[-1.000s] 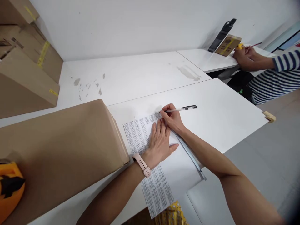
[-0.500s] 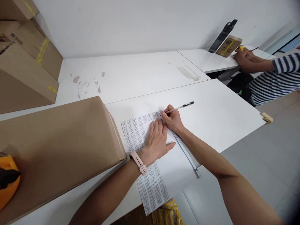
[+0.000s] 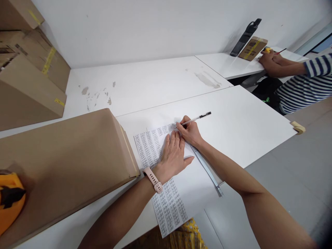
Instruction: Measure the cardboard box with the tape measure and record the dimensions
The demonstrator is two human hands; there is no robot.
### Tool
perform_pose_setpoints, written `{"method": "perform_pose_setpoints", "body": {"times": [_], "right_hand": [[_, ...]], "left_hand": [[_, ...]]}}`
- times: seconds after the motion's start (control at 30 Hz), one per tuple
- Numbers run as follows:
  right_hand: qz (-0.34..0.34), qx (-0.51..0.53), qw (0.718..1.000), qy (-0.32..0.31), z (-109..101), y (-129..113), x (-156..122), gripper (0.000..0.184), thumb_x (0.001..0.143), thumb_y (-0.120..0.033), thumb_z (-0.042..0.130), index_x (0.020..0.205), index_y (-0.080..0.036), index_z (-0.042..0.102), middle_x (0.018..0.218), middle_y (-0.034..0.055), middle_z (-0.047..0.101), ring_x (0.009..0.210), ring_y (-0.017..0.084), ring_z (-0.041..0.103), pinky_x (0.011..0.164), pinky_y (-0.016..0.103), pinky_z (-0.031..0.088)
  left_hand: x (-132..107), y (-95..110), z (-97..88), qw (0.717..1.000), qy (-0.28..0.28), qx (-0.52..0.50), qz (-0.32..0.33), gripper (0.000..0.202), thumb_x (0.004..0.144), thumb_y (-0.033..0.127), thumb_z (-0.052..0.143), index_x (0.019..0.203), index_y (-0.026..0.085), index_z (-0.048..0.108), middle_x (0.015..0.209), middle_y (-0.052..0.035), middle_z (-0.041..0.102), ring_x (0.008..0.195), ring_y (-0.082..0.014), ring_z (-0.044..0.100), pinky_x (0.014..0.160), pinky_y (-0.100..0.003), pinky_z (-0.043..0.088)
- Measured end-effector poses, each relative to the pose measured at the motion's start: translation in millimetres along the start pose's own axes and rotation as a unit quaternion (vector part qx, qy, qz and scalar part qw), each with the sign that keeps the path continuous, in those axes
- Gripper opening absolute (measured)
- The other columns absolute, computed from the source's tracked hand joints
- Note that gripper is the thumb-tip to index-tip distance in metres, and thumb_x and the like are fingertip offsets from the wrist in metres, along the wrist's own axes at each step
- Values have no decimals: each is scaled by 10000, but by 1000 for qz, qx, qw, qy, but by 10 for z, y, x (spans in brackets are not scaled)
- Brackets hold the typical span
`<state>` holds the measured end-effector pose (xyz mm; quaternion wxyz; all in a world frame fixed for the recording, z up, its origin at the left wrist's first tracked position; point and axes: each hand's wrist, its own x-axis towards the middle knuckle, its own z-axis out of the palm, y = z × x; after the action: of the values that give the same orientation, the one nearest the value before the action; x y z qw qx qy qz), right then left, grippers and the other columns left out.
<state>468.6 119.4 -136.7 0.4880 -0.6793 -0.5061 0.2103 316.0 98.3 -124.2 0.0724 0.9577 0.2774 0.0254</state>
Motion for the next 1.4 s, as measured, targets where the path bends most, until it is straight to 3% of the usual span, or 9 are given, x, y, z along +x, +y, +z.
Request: {"method": "perform_pose_setpoints", "body": {"times": [0.3, 0.47, 1.4], "right_hand": [[8, -2, 1000, -2, 5, 26, 2, 236, 852, -330, 593, 706, -248, 427, 550, -63, 426, 532, 129, 409, 532, 281, 335], [1, -3, 1000, -3, -3, 25, 5, 218, 842, -292, 586, 699, -245, 429, 556, -64, 422, 539, 127, 402, 540, 285, 332], [7, -1, 1000, 16, -10, 10, 18, 210, 812, -260, 592, 679, -235, 432, 544, -73, 401, 540, 113, 368, 539, 276, 299]], "left_hand": [[2, -2, 40, 1000, 23, -2, -3, 869, 960, 638, 436, 1536, -8, 354, 1613, -253, 354, 1537, -393, 229, 1258, -540, 189], [4, -5, 32, 1000, 9, -2, -2, 912, 961, 645, 450, 1532, -57, 338, 1622, -290, 303, 1540, -408, 204, 1263, -540, 175], [0, 8, -24, 1000, -14, 16, -4, 905, 978, 654, 409, 1548, -43, 328, 1637, -278, 275, 1547, -401, 181, 1266, -531, 155]]}}
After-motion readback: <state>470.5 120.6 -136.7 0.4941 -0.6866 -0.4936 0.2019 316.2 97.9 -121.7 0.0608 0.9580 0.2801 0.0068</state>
